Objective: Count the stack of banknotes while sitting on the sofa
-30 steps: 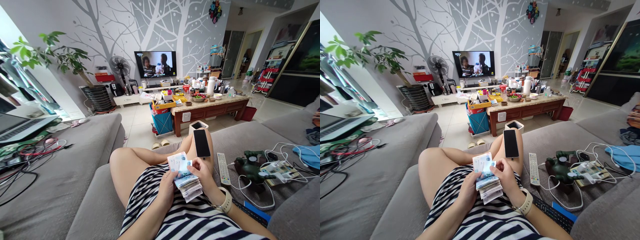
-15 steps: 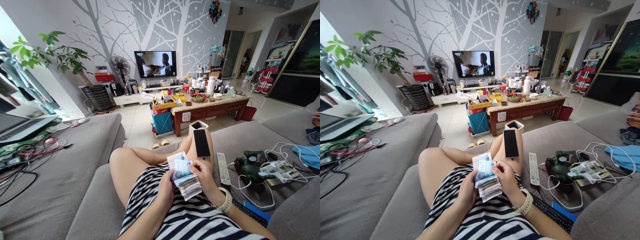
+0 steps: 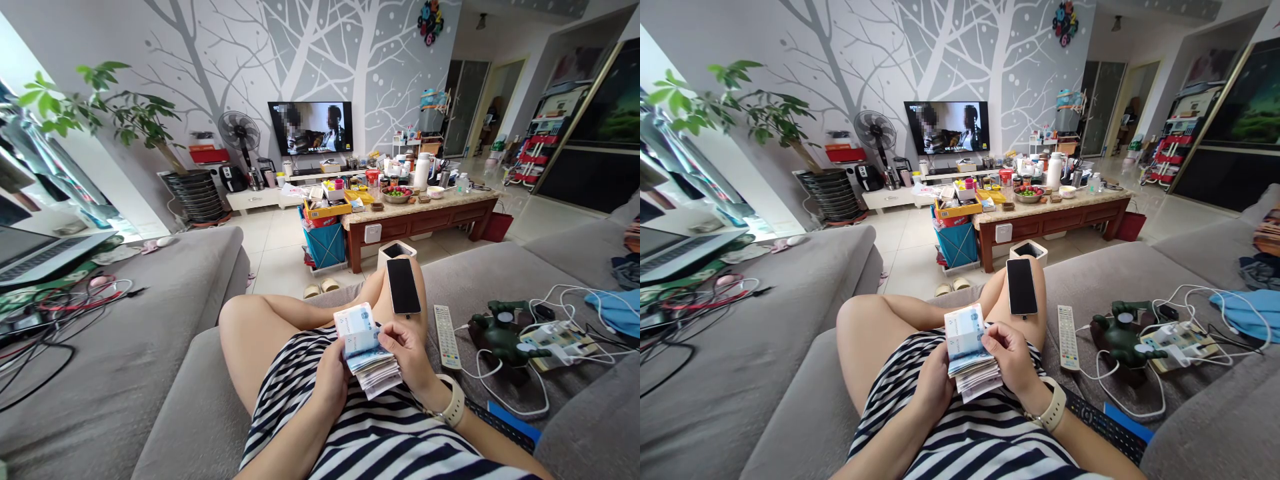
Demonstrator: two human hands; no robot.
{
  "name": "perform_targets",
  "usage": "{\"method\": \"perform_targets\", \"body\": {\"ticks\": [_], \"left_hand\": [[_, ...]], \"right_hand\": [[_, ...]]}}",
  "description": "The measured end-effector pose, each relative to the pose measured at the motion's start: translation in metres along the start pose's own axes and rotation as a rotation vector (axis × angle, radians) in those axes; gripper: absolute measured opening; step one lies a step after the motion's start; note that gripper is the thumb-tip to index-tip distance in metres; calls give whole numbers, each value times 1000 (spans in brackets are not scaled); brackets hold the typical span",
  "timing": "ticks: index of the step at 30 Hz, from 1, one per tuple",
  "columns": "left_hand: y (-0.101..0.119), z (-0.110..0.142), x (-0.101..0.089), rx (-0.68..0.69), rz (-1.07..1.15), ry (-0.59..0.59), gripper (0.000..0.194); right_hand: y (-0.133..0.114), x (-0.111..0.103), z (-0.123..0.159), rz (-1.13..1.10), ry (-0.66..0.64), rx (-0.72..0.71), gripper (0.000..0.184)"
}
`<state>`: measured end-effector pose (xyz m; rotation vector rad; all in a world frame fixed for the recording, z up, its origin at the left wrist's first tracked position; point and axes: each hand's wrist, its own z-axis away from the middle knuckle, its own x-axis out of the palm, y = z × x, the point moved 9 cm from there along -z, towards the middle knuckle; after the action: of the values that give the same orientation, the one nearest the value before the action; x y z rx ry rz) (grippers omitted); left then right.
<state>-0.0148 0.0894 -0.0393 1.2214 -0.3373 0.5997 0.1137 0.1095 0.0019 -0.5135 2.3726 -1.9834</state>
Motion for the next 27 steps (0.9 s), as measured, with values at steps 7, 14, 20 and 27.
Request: {"method": "perform_targets", "body": {"ticks": [7, 14, 20, 27], "left_hand": [[-2, 0, -3, -24, 40, 27, 16], [-1, 0, -5, -8, 67, 76, 19], [-1, -2, 0, -17, 68, 33, 21], [-4, -3, 1, -24, 96, -21, 24]], "right_hand": [[-3, 3, 2, -38, -17, -7, 29], [-6, 3, 2, -45, -27, -20, 34], [-6, 4, 2, -26, -44, -31, 40], [0, 1, -1, -30, 14, 45, 34]]}}
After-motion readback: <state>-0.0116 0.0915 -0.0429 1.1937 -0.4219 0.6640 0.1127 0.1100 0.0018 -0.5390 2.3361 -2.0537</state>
